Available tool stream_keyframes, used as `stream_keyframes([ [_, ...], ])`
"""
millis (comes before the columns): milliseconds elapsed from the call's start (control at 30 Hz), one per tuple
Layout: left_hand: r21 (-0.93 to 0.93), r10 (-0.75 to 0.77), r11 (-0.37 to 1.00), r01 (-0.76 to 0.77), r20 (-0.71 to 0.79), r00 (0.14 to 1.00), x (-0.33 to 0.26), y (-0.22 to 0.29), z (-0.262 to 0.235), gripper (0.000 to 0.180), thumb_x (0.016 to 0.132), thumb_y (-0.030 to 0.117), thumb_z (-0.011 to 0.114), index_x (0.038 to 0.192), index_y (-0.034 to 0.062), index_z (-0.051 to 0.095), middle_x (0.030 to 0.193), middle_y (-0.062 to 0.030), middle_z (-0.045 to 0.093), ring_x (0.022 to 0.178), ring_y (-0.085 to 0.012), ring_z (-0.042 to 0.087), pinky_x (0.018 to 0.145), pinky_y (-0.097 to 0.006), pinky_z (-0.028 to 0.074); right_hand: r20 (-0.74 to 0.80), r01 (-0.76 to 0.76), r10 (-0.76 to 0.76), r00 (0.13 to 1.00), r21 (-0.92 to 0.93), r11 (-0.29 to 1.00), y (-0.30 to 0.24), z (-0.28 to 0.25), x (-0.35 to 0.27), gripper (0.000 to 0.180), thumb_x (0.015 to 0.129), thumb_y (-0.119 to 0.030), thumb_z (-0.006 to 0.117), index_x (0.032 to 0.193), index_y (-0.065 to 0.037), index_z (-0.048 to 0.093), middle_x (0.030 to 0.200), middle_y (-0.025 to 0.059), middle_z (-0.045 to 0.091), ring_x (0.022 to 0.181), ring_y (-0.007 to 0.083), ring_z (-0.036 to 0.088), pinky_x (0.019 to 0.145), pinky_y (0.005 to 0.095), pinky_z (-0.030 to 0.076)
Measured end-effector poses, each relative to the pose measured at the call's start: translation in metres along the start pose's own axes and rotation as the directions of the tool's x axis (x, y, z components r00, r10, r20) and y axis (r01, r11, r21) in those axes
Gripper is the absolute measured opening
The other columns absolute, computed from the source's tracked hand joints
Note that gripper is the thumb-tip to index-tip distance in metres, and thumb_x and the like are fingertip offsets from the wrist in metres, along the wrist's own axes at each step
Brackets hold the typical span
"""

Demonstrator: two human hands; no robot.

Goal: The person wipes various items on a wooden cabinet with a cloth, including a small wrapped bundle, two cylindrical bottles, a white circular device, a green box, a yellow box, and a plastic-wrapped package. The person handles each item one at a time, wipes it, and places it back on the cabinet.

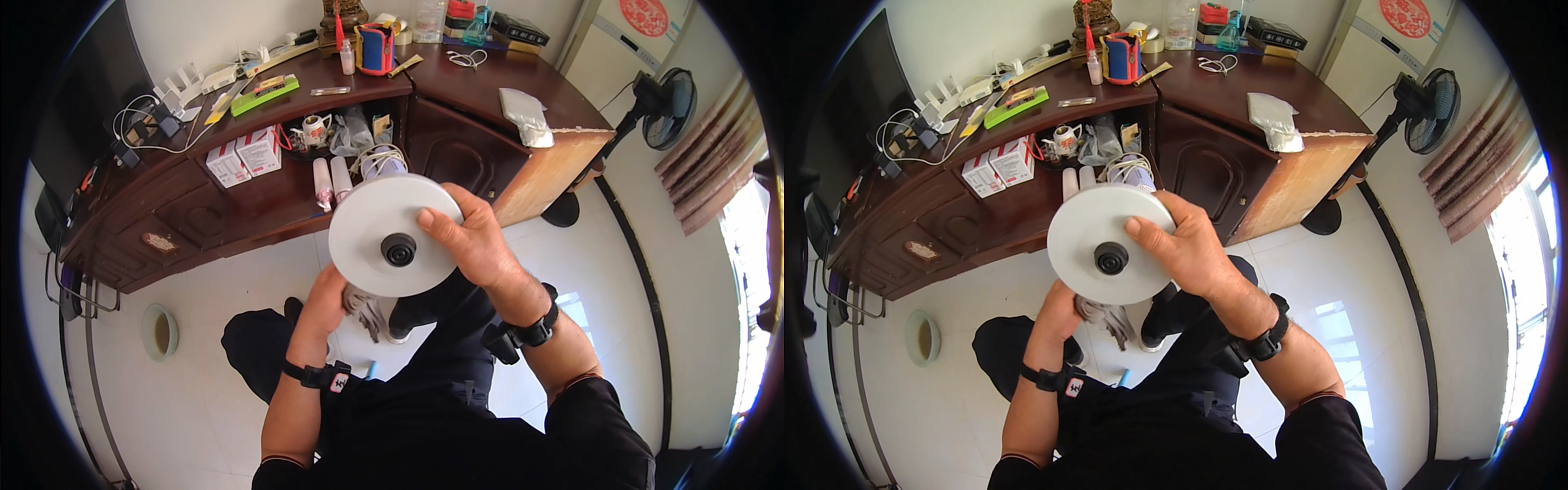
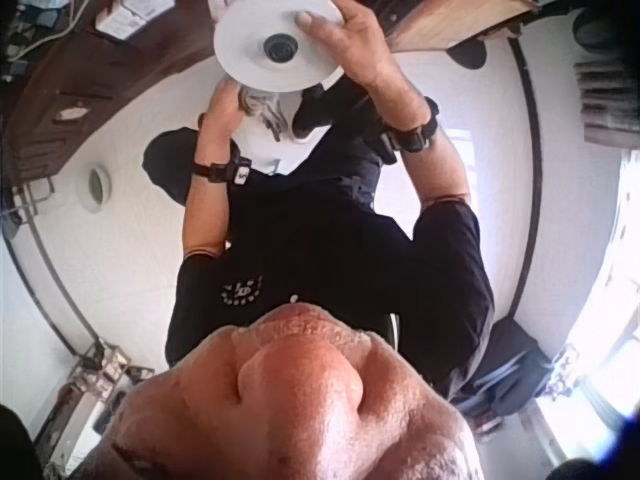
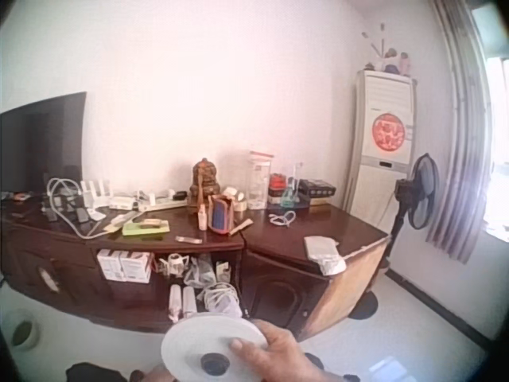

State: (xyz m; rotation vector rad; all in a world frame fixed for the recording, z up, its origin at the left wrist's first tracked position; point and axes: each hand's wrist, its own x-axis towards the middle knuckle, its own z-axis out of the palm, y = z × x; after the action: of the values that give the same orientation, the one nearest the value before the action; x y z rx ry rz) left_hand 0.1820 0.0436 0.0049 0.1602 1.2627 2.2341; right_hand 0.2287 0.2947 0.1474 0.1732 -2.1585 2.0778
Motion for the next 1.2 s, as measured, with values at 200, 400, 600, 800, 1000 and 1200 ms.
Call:
stream_keyframes([
  [200, 0.087, -0.236, 0.972, 0.220, 0.279, 0.931, -0.014, -0.029, 0.030, 0.035, 0.115, 0.026, 0.054, 0.141, 0.0039, 0.064, 0.117, -0.0036, 0.074, 0.104, -0.0129, 0.070, 0.094, -0.031, 0.058, -0.207, 0.044, -0.042, 0.978, 0.003, 0.999, 0.028, -0.015, 0.016, 0.037, 0.105, -0.034, 0.076, 0.119, 0.000, 0.069, 0.100, 0.0044, 0.074, 0.090, 0.0092, 0.067, 0.078, 0.0291, 0.058],
  [400, -0.091, -0.203, 0.968, 0.233, 0.258, 0.945, -0.010, -0.028, 0.031, 0.041, 0.113, 0.030, 0.056, 0.143, 0.0022, 0.060, 0.119, -0.0036, 0.071, 0.109, -0.0152, 0.069, 0.097, -0.034, 0.057, -0.397, 0.004, 0.001, 0.918, 0.013, 1.000, 0.066, -0.028, 0.014, 0.038, 0.107, -0.033, 0.073, 0.115, 0.003, 0.067, 0.097, 0.0052, 0.073, 0.086, 0.0089, 0.065, 0.074, 0.0298, 0.057],
  [600, -0.423, -0.137, 0.893, 0.154, 0.071, 0.988, 0.014, -0.021, 0.045, 0.041, 0.112, 0.033, 0.056, 0.138, 0.0015, 0.059, 0.126, -0.0080, 0.070, 0.112, -0.0233, 0.070, 0.099, -0.041, 0.058, -0.458, -0.002, -0.066, 0.886, -0.146, 0.989, 0.079, -0.028, 0.003, 0.034, 0.106, -0.026, 0.073, 0.118, 0.004, 0.065, 0.101, 0.0078, 0.073, 0.090, 0.0121, 0.066, 0.078, 0.0313, 0.057],
  [800, -0.286, -0.130, 0.953, 0.102, -0.082, 0.988, 0.043, -0.015, 0.060, 0.039, 0.116, 0.029, 0.049, 0.142, 0.0015, 0.057, 0.133, -0.0111, 0.069, 0.119, -0.0241, 0.070, 0.103, -0.043, 0.058, -0.174, -0.018, -0.011, 0.985, -0.164, 0.986, 0.091, -0.001, -0.023, 0.064, 0.105, -0.025, 0.073, 0.152, 0.005, 0.043, 0.127, 0.0229, 0.070, 0.117, 0.0264, 0.068, 0.099, 0.0404, 0.057],
  [1000, -0.036, 0.029, 0.999, -0.034, -0.126, 0.992, 0.051, -0.014, 0.068, 0.038, 0.118, 0.028, 0.049, 0.143, 0.0013, 0.057, 0.128, -0.0096, 0.070, 0.113, -0.0183, 0.071, 0.097, -0.035, 0.061, -0.179, -0.117, 0.059, 0.982, -0.333, 0.936, 0.091, -0.003, -0.026, 0.081, 0.096, -0.026, 0.083, 0.155, 0.008, 0.039, 0.133, 0.0304, 0.068, 0.125, 0.0370, 0.069, 0.104, 0.0441, 0.057],
  [1200, 0.536, 0.110, 0.843, -0.055, -0.071, 0.991, 0.056, -0.007, 0.063, 0.032, 0.115, 0.025, 0.056, 0.128, -0.0015, 0.066, 0.113, -0.0078, 0.075, 0.098, -0.0167, 0.070, 0.087, -0.033, 0.057, -0.296, -0.255, 0.211, 0.931, -0.118, 0.960, 0.113, -0.010, -0.021, 0.061, 0.101, -0.027, 0.078, 0.145, 0.008, 0.053, 0.124, 0.0204, 0.073, 0.112, 0.0228, 0.070, 0.097, 0.0374, 0.058],
])
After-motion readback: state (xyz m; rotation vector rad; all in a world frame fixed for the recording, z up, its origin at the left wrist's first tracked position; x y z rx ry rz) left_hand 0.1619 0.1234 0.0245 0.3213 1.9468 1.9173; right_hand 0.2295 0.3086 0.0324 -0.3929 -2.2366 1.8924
